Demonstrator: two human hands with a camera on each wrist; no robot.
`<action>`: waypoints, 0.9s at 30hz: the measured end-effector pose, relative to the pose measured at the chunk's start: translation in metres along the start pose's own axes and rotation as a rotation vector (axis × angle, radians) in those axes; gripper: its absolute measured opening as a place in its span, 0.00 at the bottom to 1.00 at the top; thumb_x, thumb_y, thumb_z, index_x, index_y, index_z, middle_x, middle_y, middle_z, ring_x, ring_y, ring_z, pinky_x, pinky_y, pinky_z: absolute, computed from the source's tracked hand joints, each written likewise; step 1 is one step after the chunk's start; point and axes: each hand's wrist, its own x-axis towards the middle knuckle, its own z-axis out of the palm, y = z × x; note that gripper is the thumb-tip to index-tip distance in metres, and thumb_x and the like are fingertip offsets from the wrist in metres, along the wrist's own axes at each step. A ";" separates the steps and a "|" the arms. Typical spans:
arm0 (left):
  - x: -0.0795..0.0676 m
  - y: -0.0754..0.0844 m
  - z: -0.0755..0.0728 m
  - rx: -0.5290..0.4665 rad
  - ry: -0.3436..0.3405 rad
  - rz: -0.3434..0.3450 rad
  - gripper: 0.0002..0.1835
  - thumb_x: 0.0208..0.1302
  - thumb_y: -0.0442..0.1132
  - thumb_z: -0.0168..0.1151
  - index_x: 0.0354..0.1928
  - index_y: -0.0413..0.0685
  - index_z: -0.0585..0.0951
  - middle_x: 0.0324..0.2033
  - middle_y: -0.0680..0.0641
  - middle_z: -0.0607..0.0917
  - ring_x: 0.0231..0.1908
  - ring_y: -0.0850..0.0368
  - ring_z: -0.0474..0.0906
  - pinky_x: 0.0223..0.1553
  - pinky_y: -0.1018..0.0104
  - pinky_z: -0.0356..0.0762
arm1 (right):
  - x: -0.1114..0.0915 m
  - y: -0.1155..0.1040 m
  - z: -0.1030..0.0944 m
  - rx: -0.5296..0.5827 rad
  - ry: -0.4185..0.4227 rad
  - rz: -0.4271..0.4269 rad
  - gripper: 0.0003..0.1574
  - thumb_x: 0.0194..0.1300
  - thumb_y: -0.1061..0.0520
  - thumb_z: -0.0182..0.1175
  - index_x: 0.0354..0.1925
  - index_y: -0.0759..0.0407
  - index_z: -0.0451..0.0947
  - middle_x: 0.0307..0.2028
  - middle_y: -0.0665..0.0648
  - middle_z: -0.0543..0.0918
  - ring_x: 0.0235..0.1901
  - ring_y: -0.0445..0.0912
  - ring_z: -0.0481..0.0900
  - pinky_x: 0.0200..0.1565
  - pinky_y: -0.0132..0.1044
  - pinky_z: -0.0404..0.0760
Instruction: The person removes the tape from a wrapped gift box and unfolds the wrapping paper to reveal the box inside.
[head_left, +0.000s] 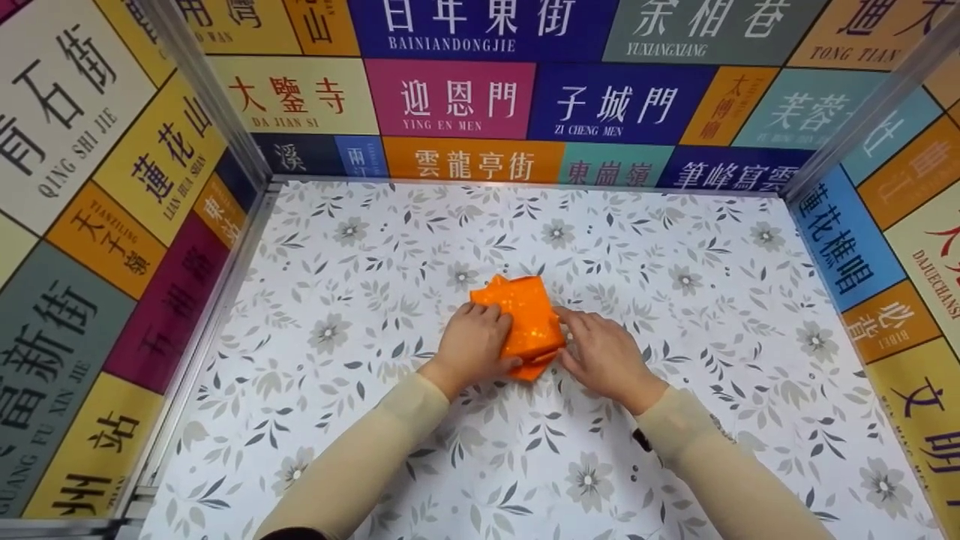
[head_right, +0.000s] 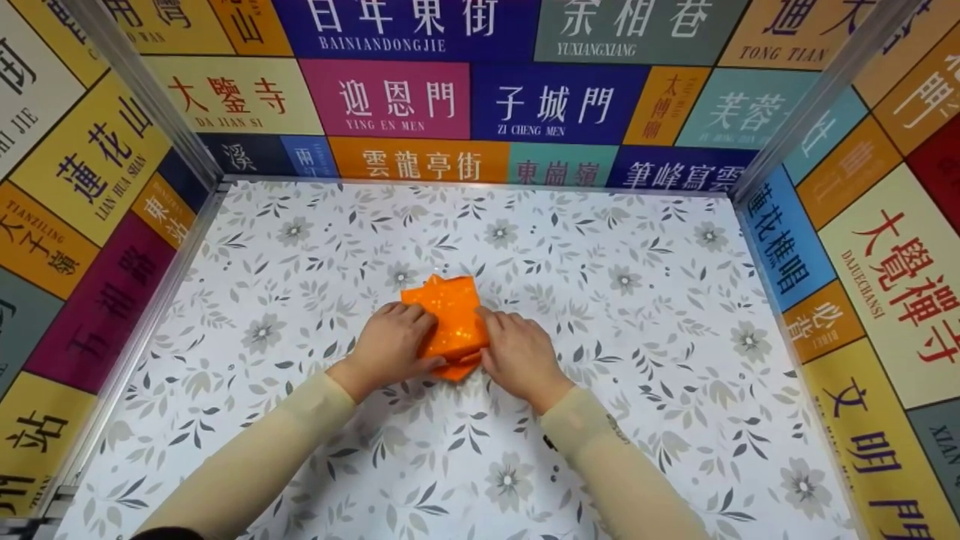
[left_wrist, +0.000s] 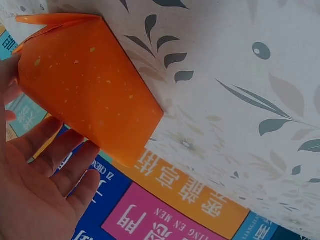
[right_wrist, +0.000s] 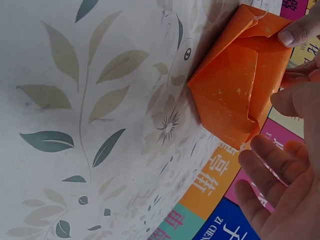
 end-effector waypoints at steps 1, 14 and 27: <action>-0.001 0.000 0.000 -0.004 0.001 -0.004 0.32 0.57 0.68 0.64 0.47 0.46 0.78 0.39 0.47 0.79 0.44 0.48 0.77 0.55 0.51 0.71 | 0.000 0.000 0.000 -0.002 0.005 0.007 0.39 0.62 0.54 0.64 0.69 0.58 0.66 0.51 0.60 0.82 0.49 0.57 0.80 0.51 0.53 0.78; -0.016 -0.011 0.000 -0.163 0.024 -0.012 0.36 0.61 0.63 0.65 0.62 0.46 0.73 0.52 0.46 0.78 0.50 0.48 0.76 0.62 0.53 0.68 | 0.005 0.004 0.006 0.036 -0.093 0.037 0.32 0.62 0.55 0.61 0.65 0.60 0.74 0.64 0.57 0.75 0.60 0.55 0.73 0.58 0.53 0.74; -0.032 -0.024 -0.005 -0.174 0.093 0.009 0.45 0.62 0.56 0.64 0.76 0.49 0.58 0.71 0.42 0.64 0.58 0.42 0.74 0.61 0.48 0.69 | 0.019 0.003 0.011 0.007 -0.100 -0.103 0.33 0.62 0.57 0.65 0.65 0.55 0.75 0.61 0.59 0.76 0.60 0.56 0.73 0.59 0.54 0.72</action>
